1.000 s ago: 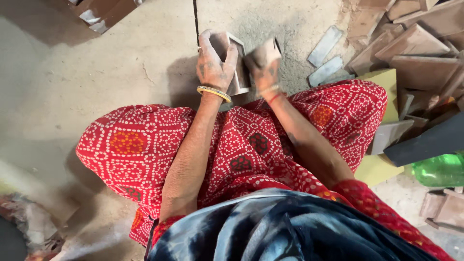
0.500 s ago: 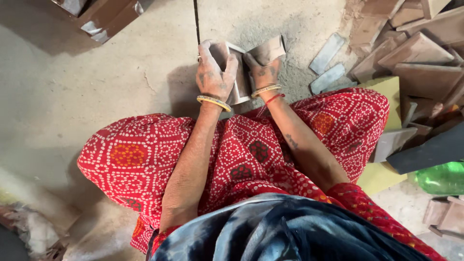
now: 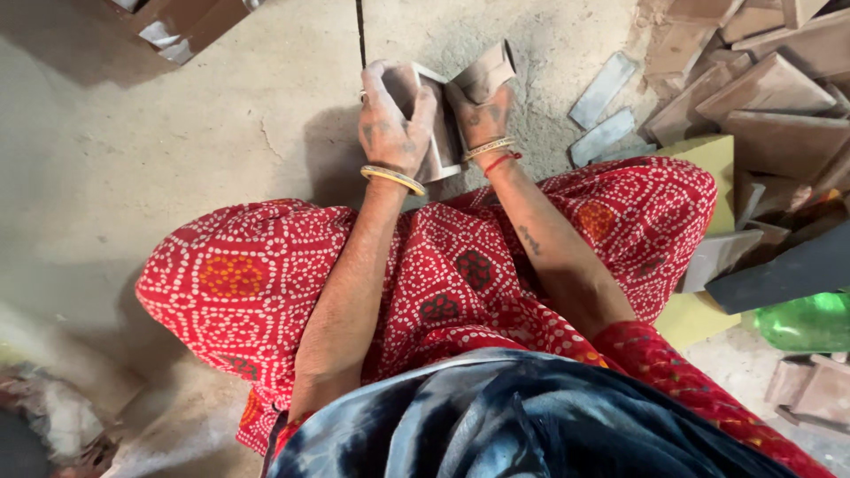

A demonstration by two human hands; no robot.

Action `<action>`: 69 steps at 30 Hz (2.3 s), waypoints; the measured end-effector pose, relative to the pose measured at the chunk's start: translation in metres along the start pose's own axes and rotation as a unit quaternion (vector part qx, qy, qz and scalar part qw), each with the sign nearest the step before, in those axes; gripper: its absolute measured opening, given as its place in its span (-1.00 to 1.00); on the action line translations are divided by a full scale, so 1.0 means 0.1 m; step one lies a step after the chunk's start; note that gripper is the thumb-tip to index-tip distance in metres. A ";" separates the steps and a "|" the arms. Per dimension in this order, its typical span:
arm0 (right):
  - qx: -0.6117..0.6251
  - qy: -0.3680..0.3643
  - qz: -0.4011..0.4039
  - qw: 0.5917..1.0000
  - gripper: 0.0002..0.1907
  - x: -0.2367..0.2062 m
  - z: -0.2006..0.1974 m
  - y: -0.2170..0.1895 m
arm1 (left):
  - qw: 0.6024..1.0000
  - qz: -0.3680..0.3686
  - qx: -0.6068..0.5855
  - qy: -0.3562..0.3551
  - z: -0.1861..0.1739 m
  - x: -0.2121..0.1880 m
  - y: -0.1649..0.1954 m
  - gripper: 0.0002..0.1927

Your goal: The person sits cross-legged on the floor and sands the edges and corners of small wooden boxes using a sanding block. They handle several boxes one at a time, turning them over to reach different sides, and place finished pieces aside.

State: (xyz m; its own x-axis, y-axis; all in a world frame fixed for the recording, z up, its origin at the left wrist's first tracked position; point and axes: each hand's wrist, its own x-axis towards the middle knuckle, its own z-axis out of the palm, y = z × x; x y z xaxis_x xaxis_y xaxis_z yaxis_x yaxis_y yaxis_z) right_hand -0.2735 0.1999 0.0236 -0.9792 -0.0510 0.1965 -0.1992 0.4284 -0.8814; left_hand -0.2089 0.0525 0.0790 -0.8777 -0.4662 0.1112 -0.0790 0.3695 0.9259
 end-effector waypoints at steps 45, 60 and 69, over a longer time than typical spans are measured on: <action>-0.632 0.057 -0.434 0.640 -0.59 -0.17 -0.16 0.25 | 0.995 -0.102 0.008 0.008 -0.02 0.05 -0.02 -0.39; -0.265 -0.055 -0.224 0.936 -0.90 -0.26 -0.18 0.24 | 0.996 -0.084 0.011 0.022 0.00 0.06 -0.07 -0.38; -0.374 -0.002 -0.352 0.858 -0.66 -0.30 -0.21 0.27 | 0.994 -0.104 0.012 0.004 0.00 0.05 -0.03 -0.38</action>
State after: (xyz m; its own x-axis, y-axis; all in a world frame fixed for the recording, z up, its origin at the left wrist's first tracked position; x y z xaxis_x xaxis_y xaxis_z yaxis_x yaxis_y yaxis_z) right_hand -0.2487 0.2323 0.0031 -0.6269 -0.5367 0.5647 -0.6616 0.7496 -0.0220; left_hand -0.2130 0.0493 0.0767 -0.8369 -0.5416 -0.0788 -0.2704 0.2840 0.9199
